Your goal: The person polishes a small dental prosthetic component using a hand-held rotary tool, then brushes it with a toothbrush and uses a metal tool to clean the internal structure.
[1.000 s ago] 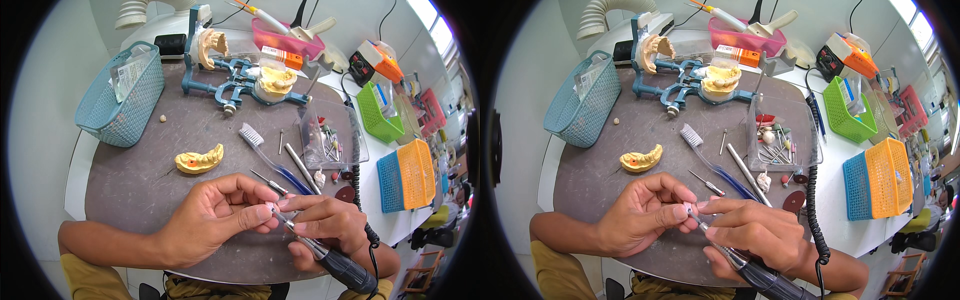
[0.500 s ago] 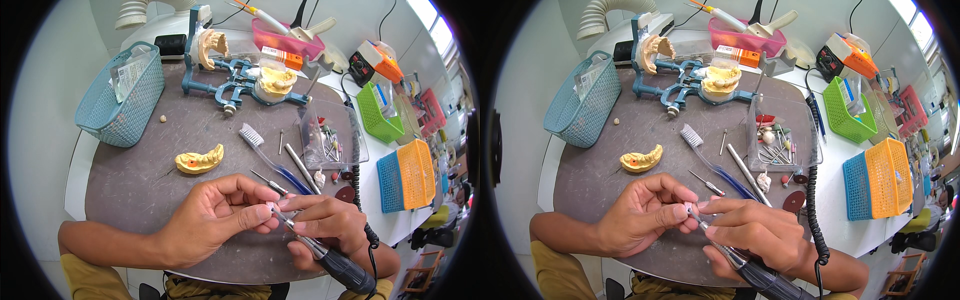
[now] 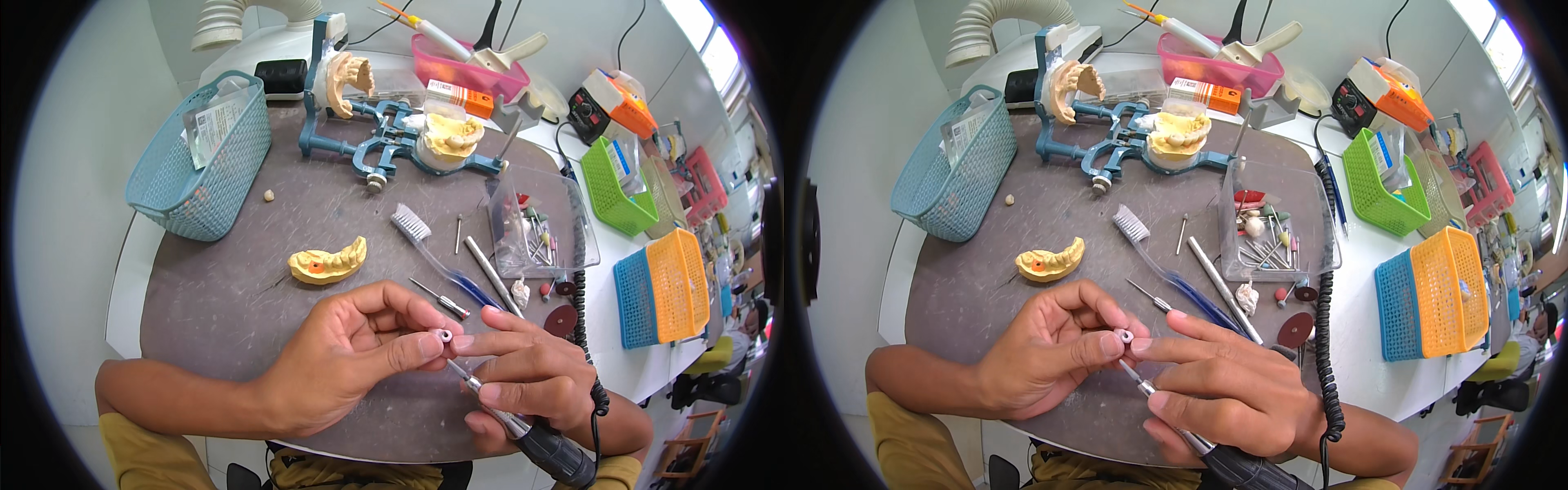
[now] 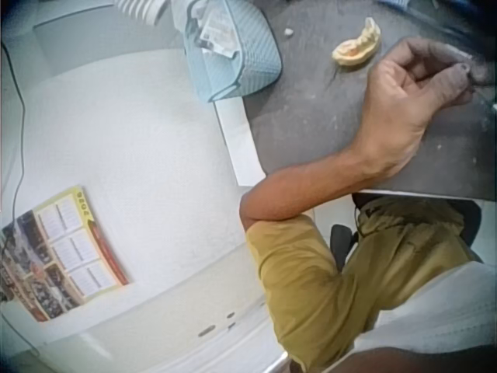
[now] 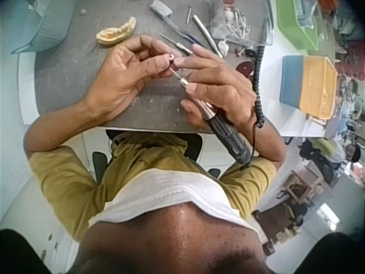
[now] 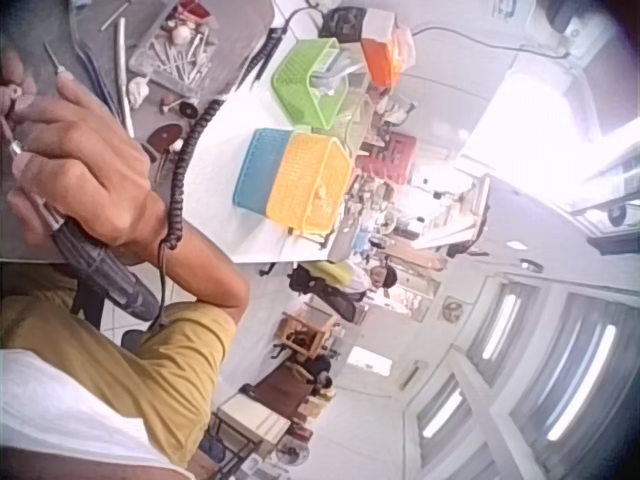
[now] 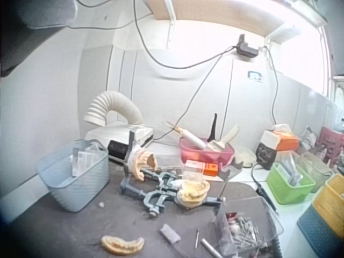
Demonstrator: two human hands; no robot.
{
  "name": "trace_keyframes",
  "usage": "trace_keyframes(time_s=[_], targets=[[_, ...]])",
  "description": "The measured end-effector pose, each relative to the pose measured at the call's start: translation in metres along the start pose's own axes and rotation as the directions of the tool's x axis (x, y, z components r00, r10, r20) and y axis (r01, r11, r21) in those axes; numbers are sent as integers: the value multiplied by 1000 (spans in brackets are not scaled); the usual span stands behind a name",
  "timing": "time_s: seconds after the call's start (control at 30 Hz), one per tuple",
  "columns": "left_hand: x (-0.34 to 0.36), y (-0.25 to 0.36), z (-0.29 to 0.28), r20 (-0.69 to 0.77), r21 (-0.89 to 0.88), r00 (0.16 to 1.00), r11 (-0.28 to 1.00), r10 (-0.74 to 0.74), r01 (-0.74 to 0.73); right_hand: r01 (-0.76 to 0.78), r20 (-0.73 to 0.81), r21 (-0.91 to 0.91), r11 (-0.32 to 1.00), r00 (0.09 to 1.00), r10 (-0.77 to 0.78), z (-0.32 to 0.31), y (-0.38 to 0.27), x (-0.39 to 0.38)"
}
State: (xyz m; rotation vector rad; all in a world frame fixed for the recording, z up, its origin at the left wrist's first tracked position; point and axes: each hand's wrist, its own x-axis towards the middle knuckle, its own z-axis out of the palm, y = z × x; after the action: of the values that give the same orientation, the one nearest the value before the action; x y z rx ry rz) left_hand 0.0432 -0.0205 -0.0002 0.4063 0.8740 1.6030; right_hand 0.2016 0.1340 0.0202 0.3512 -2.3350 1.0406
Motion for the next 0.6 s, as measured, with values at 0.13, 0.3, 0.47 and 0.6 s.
trace_keyframes(time_s=[0.13,0.3,0.47,0.6], targets=[[-1,0,1,-19,-17,1000,1000,3,-3,-30,13,19,999,999,30,-1,-2,0],[-1,0,-1,-8,-38,1000,999,-3,3,-28,3,16,999,1000,28,-1,-1,0],[-1,1,0,-15,11,1000,1000,-22,22,-26,-6,25,999,1000,26,-1,0,0],[-2,4,5,-32,111,999,993,-31,34,-34,14,54,998,999,33,-3,1,3]])
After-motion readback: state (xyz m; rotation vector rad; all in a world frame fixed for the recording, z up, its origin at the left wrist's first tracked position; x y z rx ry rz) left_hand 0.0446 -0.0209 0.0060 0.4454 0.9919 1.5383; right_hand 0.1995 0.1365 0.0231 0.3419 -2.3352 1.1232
